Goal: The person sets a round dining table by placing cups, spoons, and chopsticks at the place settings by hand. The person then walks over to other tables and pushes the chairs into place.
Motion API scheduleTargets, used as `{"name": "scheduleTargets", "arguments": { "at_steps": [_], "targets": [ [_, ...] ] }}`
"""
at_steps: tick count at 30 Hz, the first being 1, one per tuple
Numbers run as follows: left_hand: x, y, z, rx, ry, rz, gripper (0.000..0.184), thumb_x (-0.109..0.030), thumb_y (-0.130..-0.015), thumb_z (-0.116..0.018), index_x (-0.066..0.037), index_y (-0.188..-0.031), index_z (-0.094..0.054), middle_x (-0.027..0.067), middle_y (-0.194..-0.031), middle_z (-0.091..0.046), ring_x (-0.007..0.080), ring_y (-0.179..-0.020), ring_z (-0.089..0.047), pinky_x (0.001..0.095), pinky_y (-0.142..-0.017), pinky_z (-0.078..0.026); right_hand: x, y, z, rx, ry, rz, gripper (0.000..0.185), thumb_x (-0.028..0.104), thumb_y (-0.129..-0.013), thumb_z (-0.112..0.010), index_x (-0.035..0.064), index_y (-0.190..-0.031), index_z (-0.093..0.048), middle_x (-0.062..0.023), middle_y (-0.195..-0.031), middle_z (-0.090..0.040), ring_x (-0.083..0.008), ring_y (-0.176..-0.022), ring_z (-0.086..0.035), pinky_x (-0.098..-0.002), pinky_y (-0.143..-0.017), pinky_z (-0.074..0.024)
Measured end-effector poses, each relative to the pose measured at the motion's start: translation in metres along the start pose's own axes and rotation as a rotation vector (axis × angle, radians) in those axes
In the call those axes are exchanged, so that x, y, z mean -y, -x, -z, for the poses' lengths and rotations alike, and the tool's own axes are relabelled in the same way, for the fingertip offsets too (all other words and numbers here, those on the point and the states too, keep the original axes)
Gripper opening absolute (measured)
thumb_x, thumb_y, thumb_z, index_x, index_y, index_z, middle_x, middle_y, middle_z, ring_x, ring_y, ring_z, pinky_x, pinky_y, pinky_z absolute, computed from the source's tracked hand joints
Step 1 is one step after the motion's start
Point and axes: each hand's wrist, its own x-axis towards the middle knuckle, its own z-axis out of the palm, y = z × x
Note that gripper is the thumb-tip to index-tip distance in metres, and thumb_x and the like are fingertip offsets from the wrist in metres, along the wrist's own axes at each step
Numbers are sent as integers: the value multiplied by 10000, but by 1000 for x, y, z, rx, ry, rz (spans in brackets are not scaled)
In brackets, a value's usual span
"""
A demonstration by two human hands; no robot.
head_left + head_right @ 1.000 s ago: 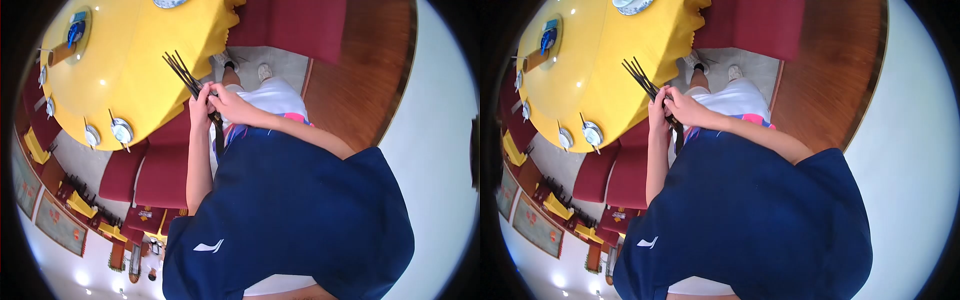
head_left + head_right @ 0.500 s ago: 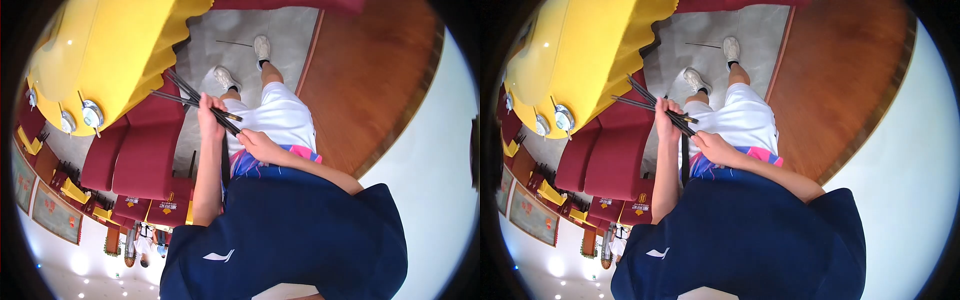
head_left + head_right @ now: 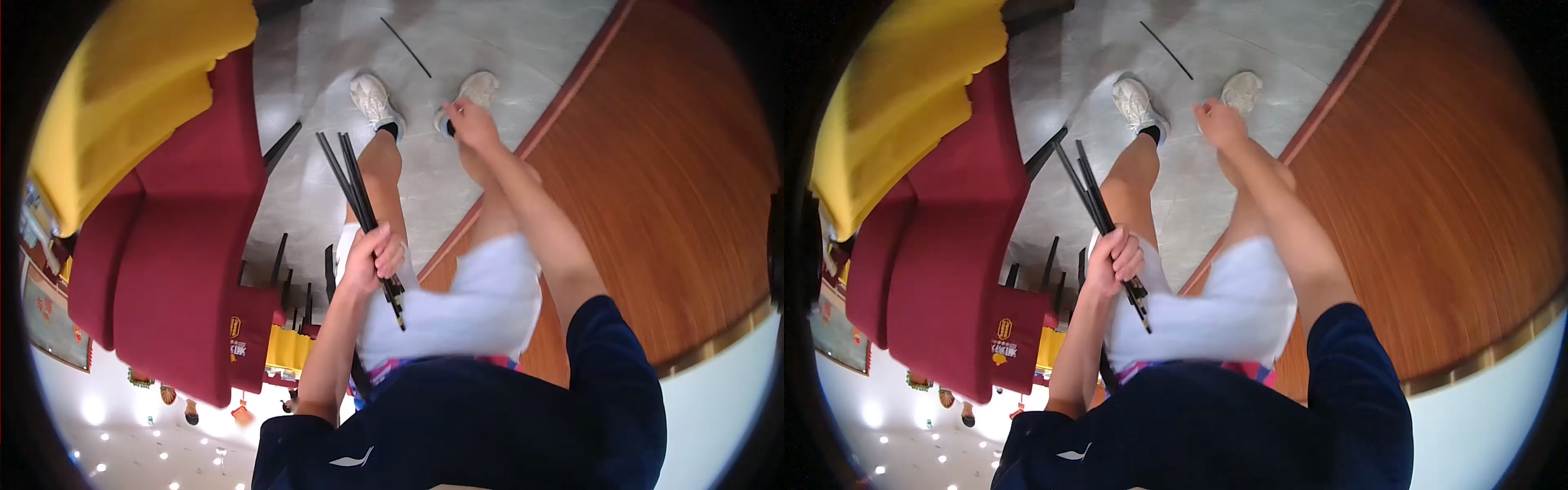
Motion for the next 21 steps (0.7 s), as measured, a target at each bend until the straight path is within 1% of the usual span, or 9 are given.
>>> {"name": "scheduleTargets", "arguments": {
  "at_steps": [1,3,5,7,9,10,14,19,21],
  "targets": [
    [-2,-14,13,78,10,-9,410,-294,-1001,-453,-156,-626,-359,-38,-450,-317,83,-346,-301,245,-354,-258,-15,-36,-16,-40,179,-25,439,458,-908,-561,43,-1019,-655,-170,-916,-693,-323,-906,-664,-412,-808,-506],
    [-6,-41,26,157,56,-45,404,-286,-1001,-451,-148,-632,-362,-38,-456,-315,81,-356,-304,250,-362,-270,-41,-102,-38,-29,246,-156,444,449,-873,-597,56,-1077,-630,-196,-1114,-654,-369,-1052,-617,-446,-859,-513],
    [-9,-60,30,133,310,-83,396,-267,-1003,-440,-139,-638,-355,-35,-465,-329,90,-366,-317,256,-374,-278,-61,-169,-78,-51,286,-115,444,442,-869,-611,73,-1117,-630,-190,-1103,-658,-363,-1059,-614,-441,-884,-504],
    [-3,-72,31,101,338,-115,341,-208,-978,-488,-127,-661,-390,-22,-486,-370,92,-393,-328,262,-390,-253,-72,-213,-112,-68,324,-81,450,435,-865,-625,91,-1156,-629,-183,-1092,-663,-358,-1065,-612,-436,-910,-495],
    [-5,-83,33,293,298,-91,329,-197,-927,-566,-105,-654,-406,-17,-473,-360,109,-377,-328,264,-383,-260,-66,-239,-132,-69,257,-43,409,396,-858,-654,83,-1120,-636,-180,-1098,-659,-358,-1064,-611,-449,-880,-508],
    [-5,-85,33,269,285,-91,328,-170,-889,-610,-99,-634,-416,-3,-462,-389,116,-364,-342,260,-373,-262,-66,-249,-143,-54,247,-51,409,396,-858,-654,83,-1120,-636,-180,-1098,-659,-358,-1064,-611,-449,-880,-508],
    [-2,-94,36,304,179,-101,353,-116,-860,-608,-112,-597,-371,32,-459,-424,145,-347,-362,278,-373,-286,-72,-278,-172,-118,247,-54,333,340,-855,-677,72,-1049,-637,-179,-1071,-664,-372,-1030,-621,-471,-844,-519],
    [1,-96,37,357,96,-102,368,-115,-865,-599,-112,-589,-356,29,-469,-421,137,-367,-361,276,-392,-286,-88,-290,-184,-160,392,94,317,330,-854,-680,62,-1016,-635,-201,-989,-670,-370,-984,-636,-475,-832,-522],
    [4,-93,33,271,150,-91,399,-72,-881,-591,-103,-595,-315,6,-517,-386,110,-429,-347,271,-433,-248,-90,-291,-180,-79,450,98,297,321,-859,-670,73,-1020,-643,-199,-961,-670,-363,-952,-645,-466,-822,-527]
  ]
}}
